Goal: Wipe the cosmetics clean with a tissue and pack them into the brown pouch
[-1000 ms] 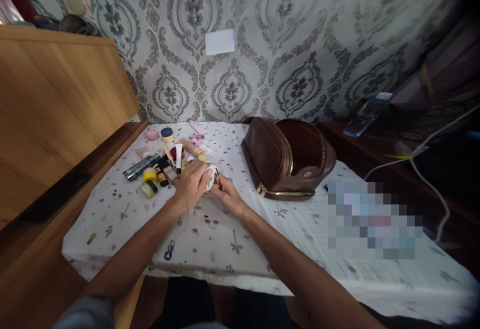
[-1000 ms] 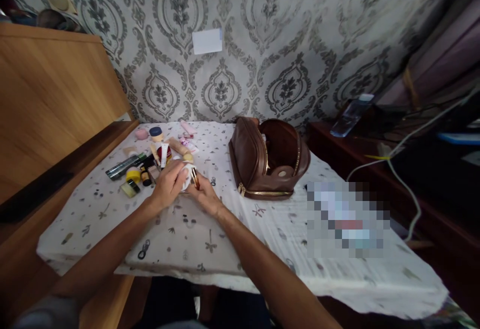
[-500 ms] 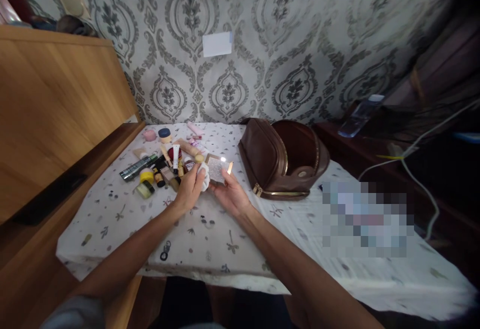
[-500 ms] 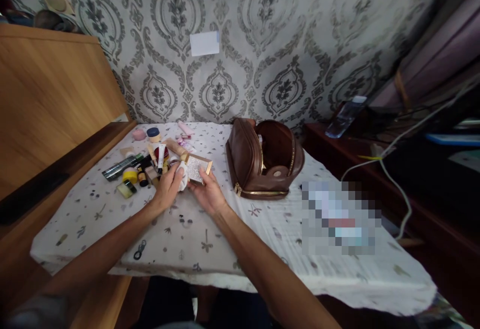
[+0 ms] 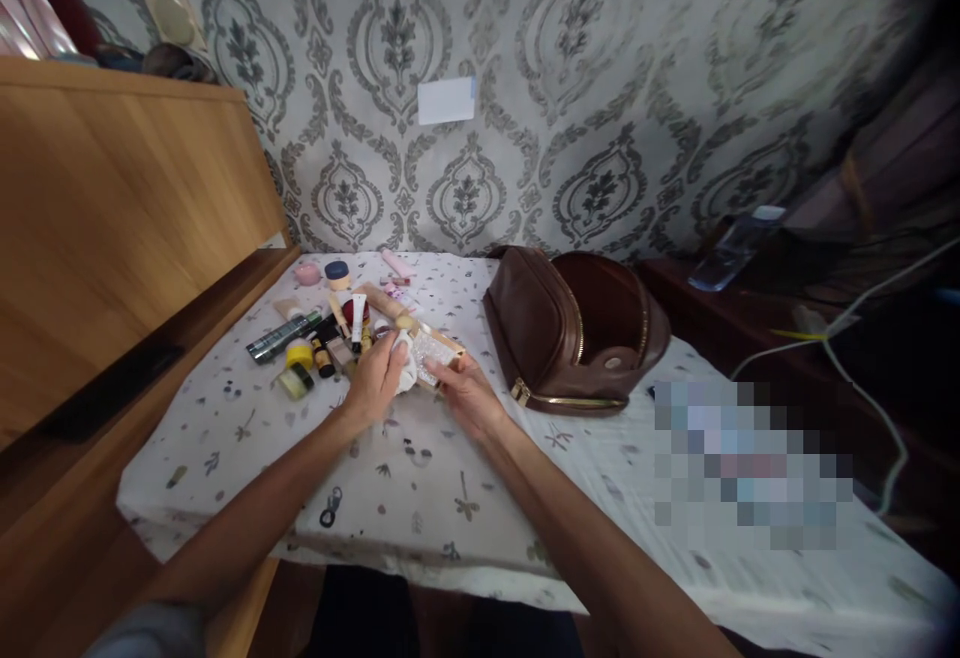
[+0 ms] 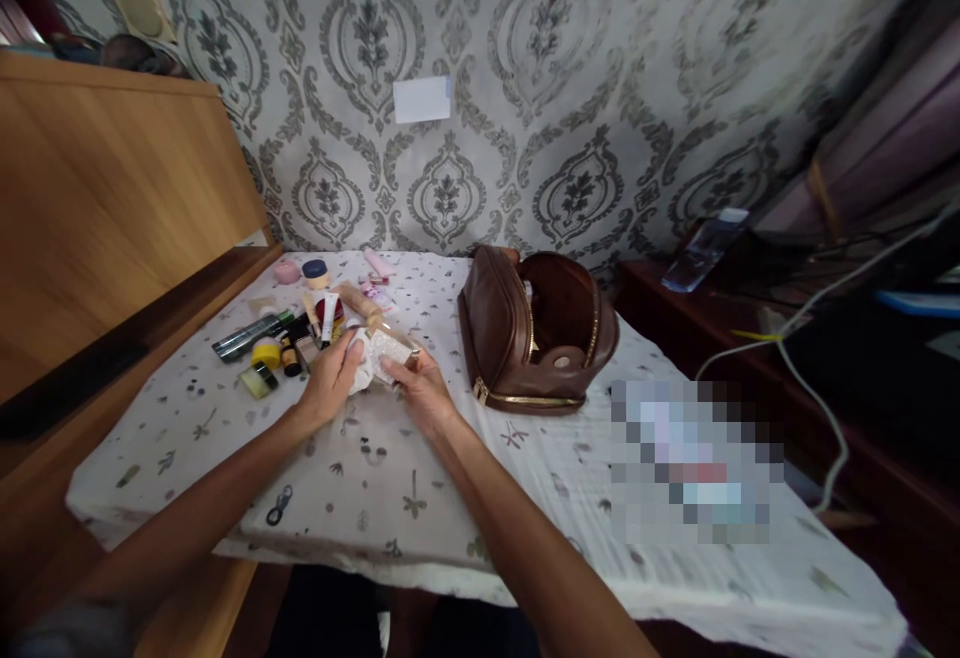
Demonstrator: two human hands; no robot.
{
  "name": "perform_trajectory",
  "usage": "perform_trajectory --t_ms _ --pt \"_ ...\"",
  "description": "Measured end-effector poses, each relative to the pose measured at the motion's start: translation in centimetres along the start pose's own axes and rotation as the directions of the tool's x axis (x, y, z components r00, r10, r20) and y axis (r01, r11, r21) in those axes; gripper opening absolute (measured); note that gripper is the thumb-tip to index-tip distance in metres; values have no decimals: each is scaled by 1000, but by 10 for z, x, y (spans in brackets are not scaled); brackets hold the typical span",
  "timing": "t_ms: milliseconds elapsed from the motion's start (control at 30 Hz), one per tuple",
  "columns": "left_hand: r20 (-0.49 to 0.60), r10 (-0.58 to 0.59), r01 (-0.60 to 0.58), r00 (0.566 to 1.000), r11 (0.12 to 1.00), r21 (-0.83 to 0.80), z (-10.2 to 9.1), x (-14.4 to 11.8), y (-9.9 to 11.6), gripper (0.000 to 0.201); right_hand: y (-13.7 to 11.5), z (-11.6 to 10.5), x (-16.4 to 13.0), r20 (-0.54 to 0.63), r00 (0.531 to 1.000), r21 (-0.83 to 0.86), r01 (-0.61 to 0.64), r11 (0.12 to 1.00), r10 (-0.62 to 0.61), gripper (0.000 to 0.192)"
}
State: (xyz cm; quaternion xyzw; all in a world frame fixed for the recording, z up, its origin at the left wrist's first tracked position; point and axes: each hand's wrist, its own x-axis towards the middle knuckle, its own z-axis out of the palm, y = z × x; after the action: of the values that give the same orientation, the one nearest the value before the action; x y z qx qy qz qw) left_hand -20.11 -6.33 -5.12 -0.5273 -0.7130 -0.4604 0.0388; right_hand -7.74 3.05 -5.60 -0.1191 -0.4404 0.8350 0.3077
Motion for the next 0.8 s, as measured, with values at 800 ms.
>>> perform_trajectory --t_ms 800 --pt "0 -166 156 986 929 -336 -12 5 -1 39 -1 2 -4 -71 991 22 -111 994 112 25"
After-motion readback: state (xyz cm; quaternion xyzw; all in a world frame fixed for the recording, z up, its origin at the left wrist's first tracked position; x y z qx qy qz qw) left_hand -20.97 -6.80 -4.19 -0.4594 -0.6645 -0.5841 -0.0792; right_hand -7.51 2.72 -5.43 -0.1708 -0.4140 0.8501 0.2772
